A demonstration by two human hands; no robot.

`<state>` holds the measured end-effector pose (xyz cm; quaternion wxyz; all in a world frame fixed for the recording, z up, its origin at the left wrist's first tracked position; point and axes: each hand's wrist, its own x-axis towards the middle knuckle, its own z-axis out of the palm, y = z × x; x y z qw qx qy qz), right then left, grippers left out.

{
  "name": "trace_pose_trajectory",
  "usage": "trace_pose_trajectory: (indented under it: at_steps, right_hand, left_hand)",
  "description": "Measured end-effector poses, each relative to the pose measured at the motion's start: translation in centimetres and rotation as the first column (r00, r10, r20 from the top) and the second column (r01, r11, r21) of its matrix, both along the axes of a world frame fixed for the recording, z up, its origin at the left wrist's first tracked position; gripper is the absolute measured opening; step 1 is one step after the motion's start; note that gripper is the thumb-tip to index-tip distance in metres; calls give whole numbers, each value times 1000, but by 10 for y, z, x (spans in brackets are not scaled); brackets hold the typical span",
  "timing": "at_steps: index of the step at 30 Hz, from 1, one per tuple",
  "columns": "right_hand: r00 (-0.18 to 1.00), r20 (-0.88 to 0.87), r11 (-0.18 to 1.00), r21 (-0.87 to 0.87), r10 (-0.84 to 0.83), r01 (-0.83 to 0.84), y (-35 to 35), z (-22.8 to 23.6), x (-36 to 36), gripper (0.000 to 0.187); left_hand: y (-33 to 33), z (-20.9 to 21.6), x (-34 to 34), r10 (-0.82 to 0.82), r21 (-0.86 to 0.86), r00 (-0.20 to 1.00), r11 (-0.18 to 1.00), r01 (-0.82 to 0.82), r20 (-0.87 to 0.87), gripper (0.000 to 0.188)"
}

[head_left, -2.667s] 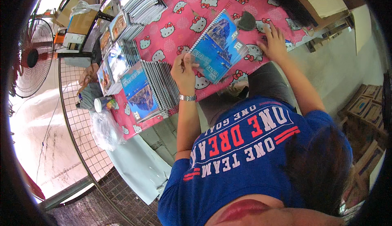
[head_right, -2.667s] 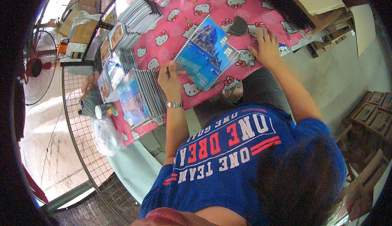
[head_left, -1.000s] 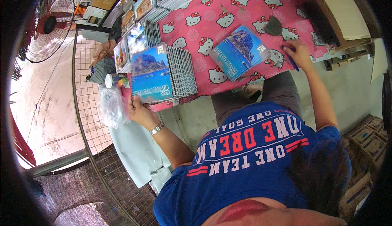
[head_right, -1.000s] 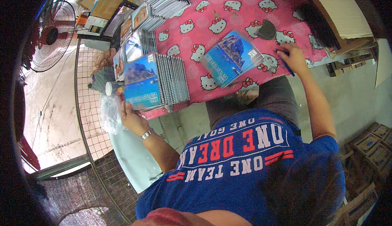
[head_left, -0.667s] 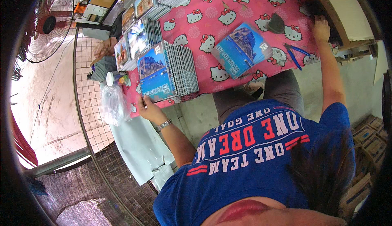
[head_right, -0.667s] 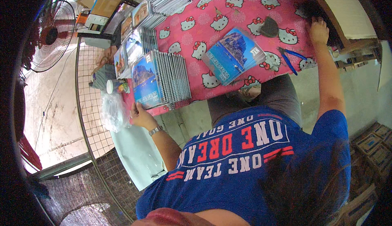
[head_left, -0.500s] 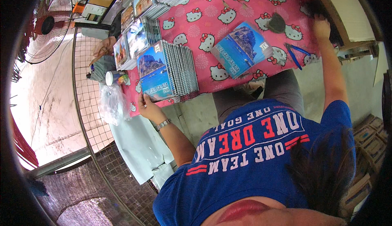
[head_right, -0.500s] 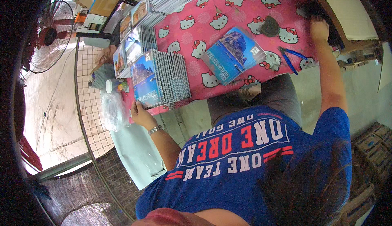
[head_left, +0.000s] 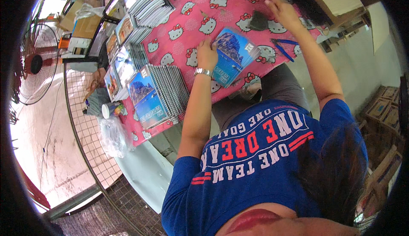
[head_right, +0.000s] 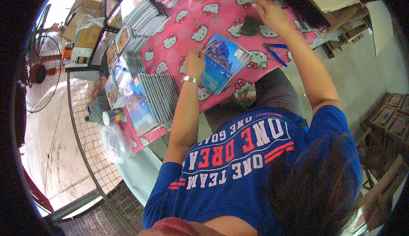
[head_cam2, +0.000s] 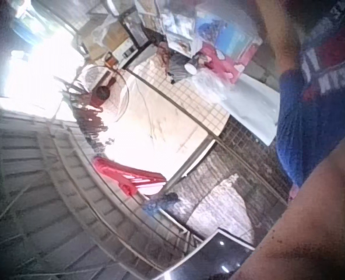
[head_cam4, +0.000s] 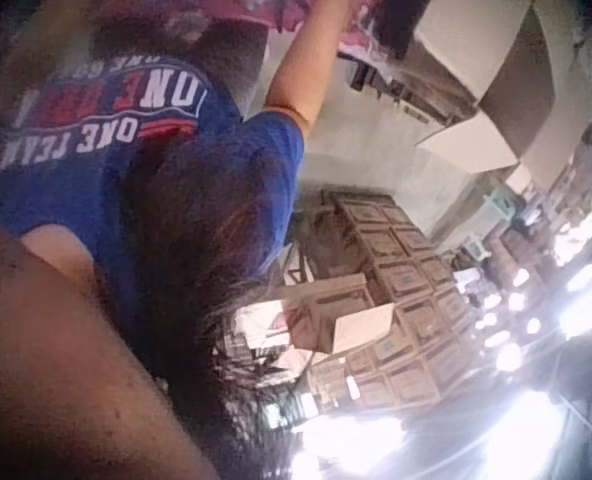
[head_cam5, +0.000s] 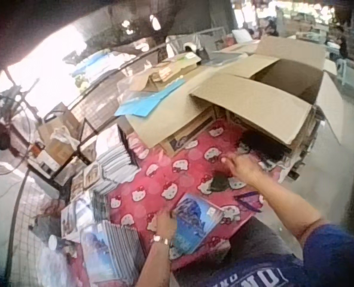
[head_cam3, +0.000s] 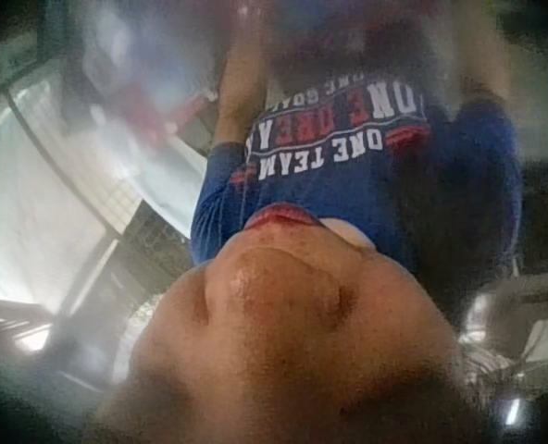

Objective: The person manually feeds a plastic spiral through the pre-punched holes of printed booklets to bind them and then stacks the finished items.

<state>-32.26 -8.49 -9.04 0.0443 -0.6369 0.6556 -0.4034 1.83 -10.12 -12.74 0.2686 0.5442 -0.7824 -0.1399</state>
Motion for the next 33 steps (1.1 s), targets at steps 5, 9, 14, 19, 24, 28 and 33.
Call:
trace_pose_trajectory:
  at_steps: [5,9,14,19,24,28,33]
  right_hand:
    - [993,87,989,119,79,-89,41,4,-6,33]
    - [963,224,984,58,152,-168,65,-4,9,28]
    - [840,333,899,-63,427,-433,82,23,53,32]
    - [745,397,811,2,536,-585,77,42,80,25]
    - [765,301,818,-119,570,-563,72,45,89,23]
    - [731,311,791,-152,608,-593,73,46,94,25]
    - [754,355,814,-36,553,-580,80,45,92,28]
  left_hand:
    - [-11,-2,-2,37,330,999,943,-32,-7,40]
    - [2,28,0,84,174,995,982,-73,-58,26]
    - [45,124,-4,-157,60,988,986,157,-1,24]
    - [64,115,9,-260,-142,929,942,304,264,30]
    - [69,102,-12,-177,-235,940,939,250,291,28]
    - [71,103,-32,-214,-224,942,935,274,259,25]
    - [74,109,-43,-259,-179,930,934,310,260,24]
